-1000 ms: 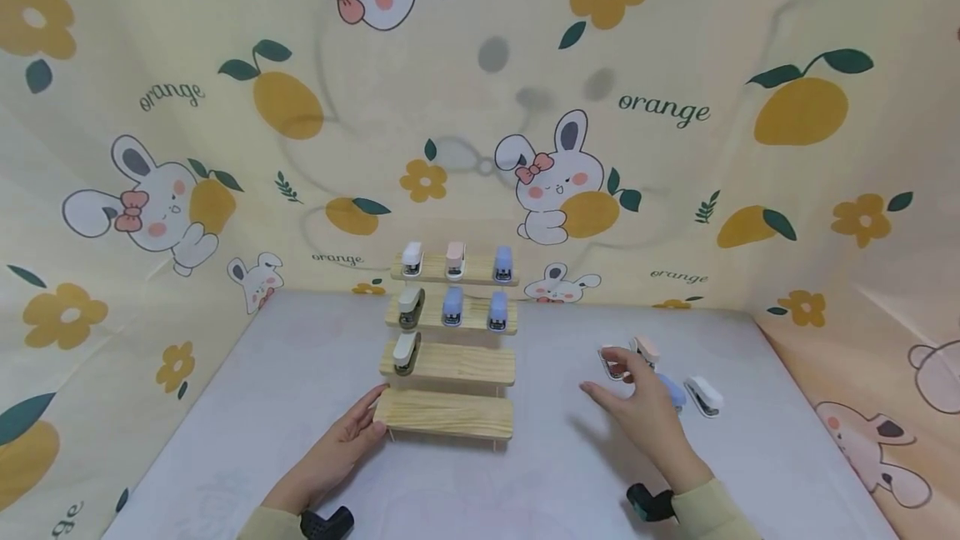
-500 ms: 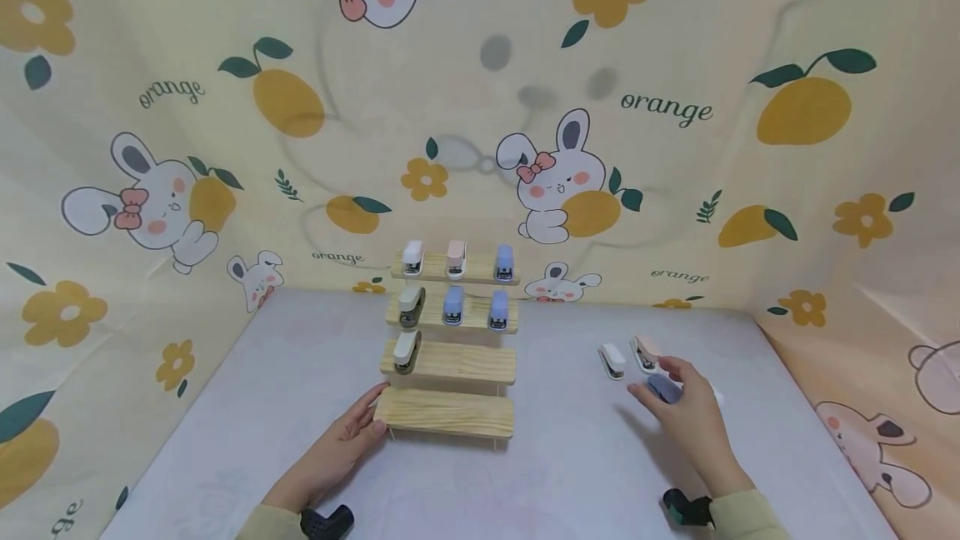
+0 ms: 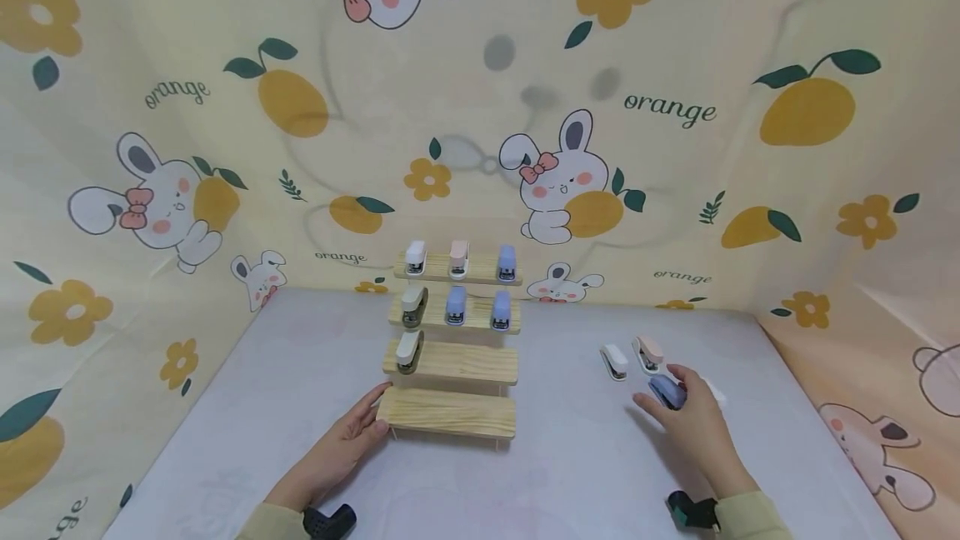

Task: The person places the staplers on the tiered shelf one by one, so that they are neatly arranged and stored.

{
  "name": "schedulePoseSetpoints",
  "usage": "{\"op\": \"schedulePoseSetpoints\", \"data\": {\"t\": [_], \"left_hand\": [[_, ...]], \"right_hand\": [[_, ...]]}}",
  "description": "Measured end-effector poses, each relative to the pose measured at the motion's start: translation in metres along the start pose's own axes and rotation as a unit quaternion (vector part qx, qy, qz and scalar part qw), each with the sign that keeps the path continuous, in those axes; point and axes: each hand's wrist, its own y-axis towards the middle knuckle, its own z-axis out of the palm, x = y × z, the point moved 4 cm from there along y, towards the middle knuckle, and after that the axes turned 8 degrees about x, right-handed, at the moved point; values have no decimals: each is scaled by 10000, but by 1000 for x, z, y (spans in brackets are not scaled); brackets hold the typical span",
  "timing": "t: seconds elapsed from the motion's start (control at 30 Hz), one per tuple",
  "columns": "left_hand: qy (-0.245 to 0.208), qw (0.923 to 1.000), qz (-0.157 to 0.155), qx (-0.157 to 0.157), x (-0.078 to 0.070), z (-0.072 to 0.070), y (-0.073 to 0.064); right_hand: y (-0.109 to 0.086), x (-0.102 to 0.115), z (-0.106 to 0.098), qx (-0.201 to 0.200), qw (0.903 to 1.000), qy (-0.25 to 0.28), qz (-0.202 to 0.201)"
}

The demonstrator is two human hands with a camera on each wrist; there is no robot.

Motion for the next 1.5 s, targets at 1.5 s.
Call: {"op": "schedulePoseSetpoints", "data": {"t": [1.5], "left_hand": [[51,10000,24,12,1,0,1]], "right_hand": [[-11,9,-4,-126,9991,383,-100]]}}
